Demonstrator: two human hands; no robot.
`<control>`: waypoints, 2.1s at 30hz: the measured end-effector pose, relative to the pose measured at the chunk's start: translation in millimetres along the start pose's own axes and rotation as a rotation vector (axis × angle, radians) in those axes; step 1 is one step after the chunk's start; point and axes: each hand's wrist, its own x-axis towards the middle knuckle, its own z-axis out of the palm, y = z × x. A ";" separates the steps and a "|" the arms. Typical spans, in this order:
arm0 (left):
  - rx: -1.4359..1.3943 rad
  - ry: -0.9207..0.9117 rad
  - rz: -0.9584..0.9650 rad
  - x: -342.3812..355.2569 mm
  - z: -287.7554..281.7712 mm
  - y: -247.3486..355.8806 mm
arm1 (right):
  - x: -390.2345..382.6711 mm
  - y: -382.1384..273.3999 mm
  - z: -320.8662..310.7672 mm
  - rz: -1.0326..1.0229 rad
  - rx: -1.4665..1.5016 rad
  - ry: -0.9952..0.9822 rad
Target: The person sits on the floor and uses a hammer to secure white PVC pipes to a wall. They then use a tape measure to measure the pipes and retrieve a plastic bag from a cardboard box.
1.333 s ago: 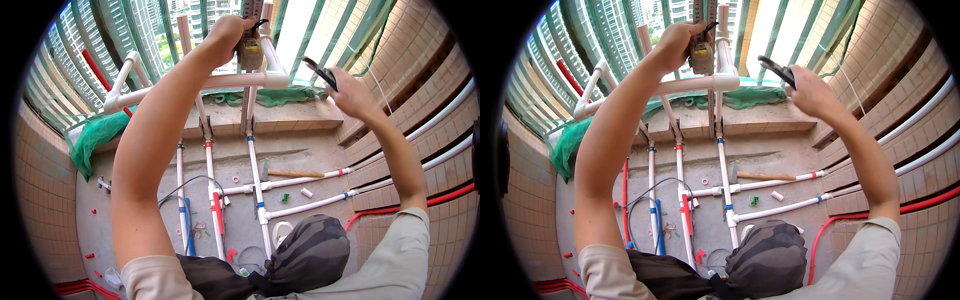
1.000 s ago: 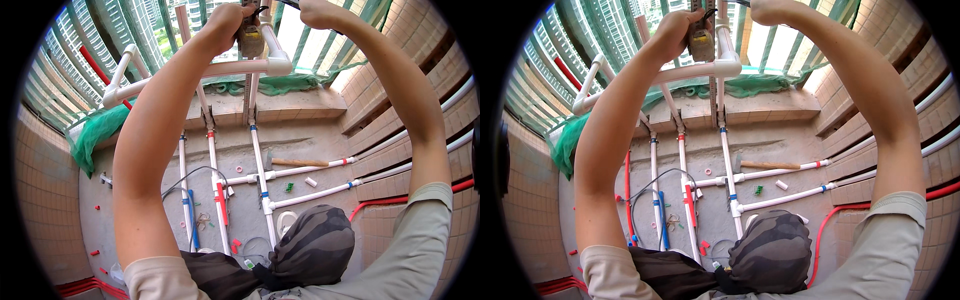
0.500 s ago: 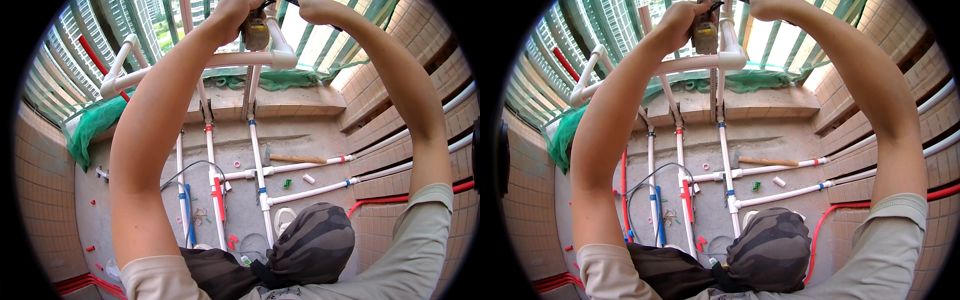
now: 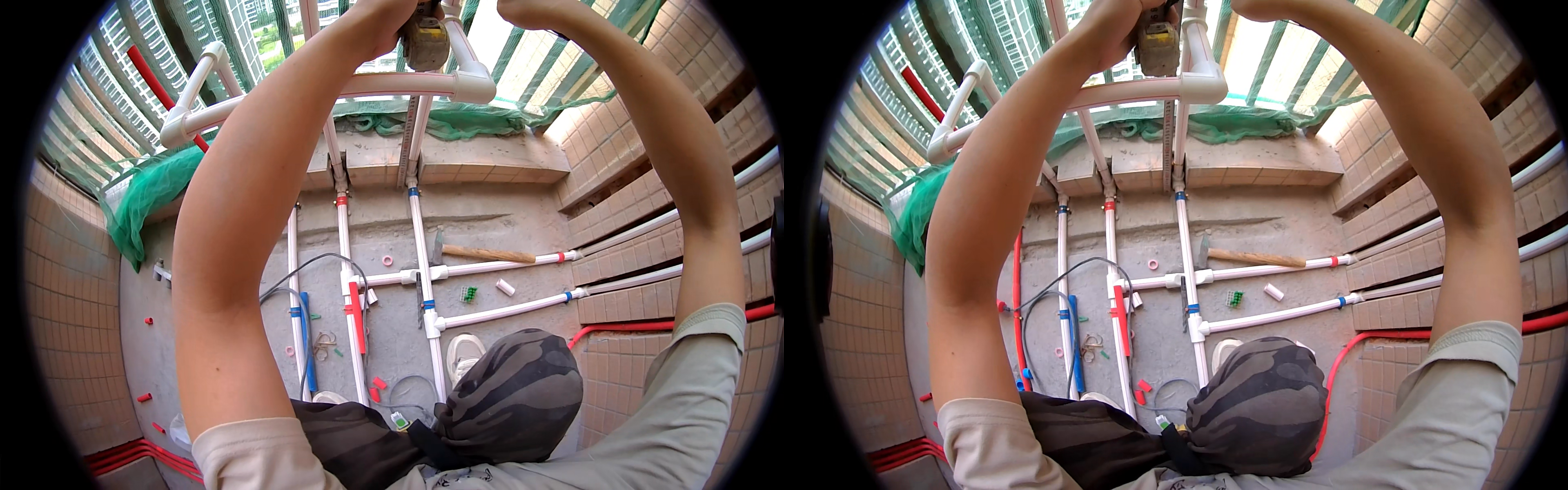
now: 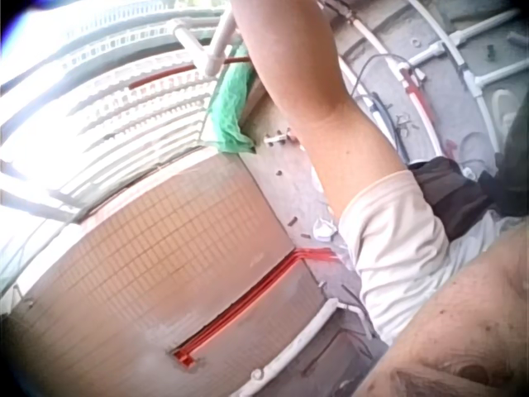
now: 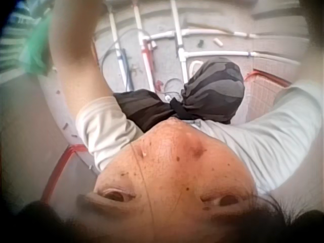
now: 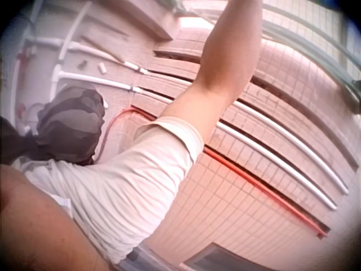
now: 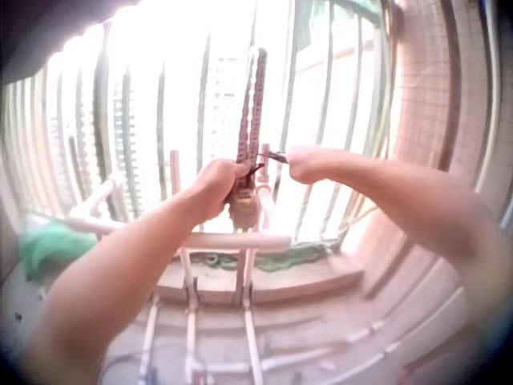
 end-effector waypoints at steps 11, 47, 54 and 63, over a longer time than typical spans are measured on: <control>-0.013 0.034 0.020 8.1 -2.0 -3.8 | -2.0 -4.5 -3.8 0.029 -0.010 -0.023; -0.003 0.025 0.009 5.6 -2.7 -0.8 | -4.4 -4.8 -5.9 0.010 -0.026 0.027; 0.001 0.007 -0.013 2.2 -1.0 2.4 | -12.0 -4.6 -7.4 -0.001 -0.055 0.037; 0.044 0.053 0.006 1.7 -2.5 0.4 | -6.2 -9.3 -5.6 0.031 -0.117 0.005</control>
